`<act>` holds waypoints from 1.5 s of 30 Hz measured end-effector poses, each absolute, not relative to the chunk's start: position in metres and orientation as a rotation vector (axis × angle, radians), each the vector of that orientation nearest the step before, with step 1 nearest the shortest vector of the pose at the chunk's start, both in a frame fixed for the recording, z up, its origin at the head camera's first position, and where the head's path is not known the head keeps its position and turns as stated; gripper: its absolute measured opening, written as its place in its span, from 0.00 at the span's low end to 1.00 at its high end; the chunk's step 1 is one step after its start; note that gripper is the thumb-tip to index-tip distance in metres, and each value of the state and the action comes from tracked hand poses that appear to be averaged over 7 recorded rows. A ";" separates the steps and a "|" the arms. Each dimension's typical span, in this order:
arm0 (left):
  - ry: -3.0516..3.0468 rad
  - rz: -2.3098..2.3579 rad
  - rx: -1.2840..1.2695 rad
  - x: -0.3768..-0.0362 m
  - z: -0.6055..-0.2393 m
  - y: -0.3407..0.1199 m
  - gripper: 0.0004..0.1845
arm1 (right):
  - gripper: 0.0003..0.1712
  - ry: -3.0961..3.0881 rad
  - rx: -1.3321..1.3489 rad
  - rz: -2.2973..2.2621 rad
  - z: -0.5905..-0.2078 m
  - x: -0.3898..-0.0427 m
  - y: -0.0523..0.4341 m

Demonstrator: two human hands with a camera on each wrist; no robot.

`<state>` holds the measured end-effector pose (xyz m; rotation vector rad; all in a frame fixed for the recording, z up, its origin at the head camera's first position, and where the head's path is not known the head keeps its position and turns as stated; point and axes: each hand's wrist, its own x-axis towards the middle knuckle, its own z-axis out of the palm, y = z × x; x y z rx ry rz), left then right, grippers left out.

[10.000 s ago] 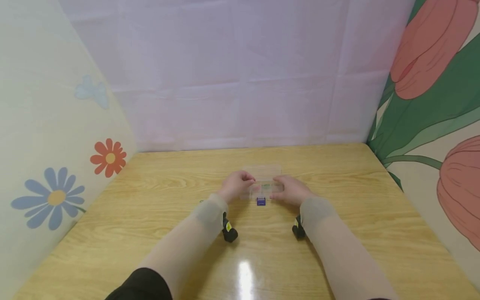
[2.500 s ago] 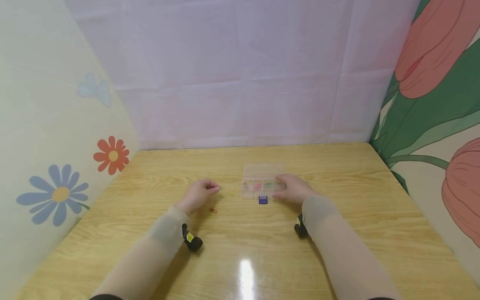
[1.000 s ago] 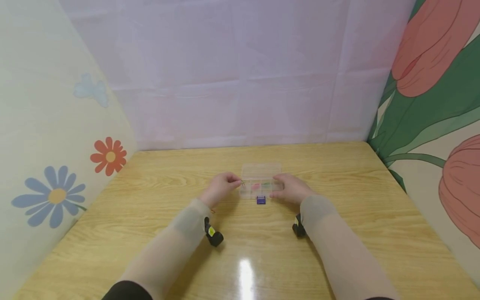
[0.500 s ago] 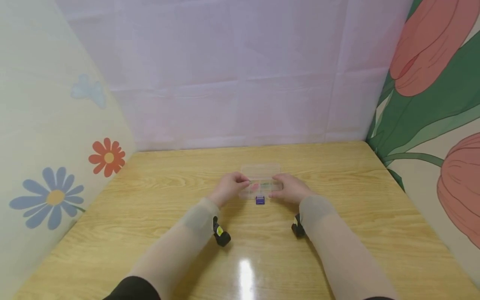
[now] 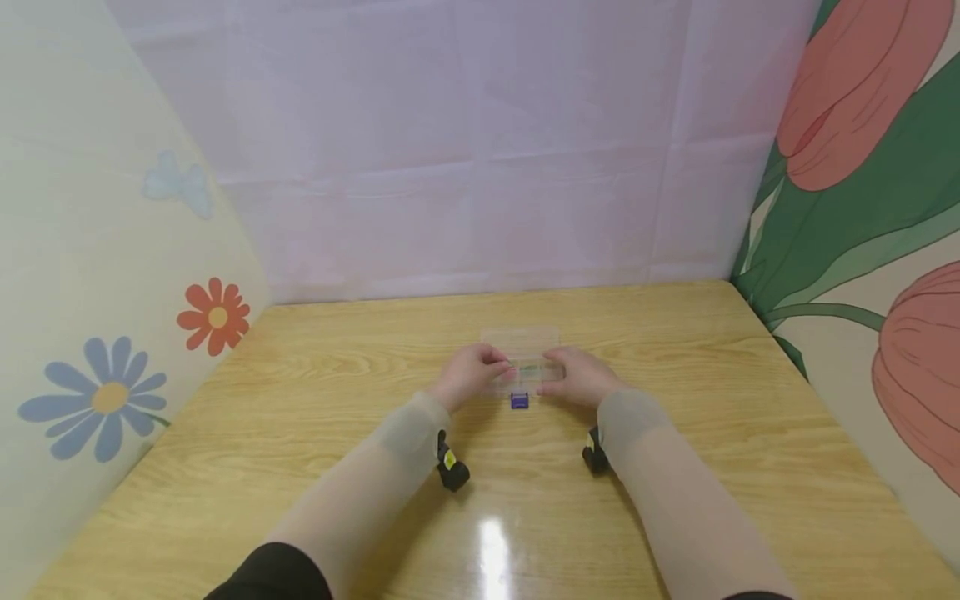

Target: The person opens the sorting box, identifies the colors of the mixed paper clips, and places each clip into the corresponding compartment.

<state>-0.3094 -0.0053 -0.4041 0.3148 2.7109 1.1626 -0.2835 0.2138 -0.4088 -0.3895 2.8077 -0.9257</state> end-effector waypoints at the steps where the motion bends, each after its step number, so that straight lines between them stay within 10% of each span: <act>1: 2.712 1.163 0.317 -0.310 -0.404 -0.004 0.05 | 0.43 2.808 -0.390 -0.926 -0.408 -0.284 0.214; 45: 2.954 0.886 0.432 -0.316 -0.402 0.031 0.06 | 0.42 2.836 -0.455 -0.910 -0.410 -0.284 0.215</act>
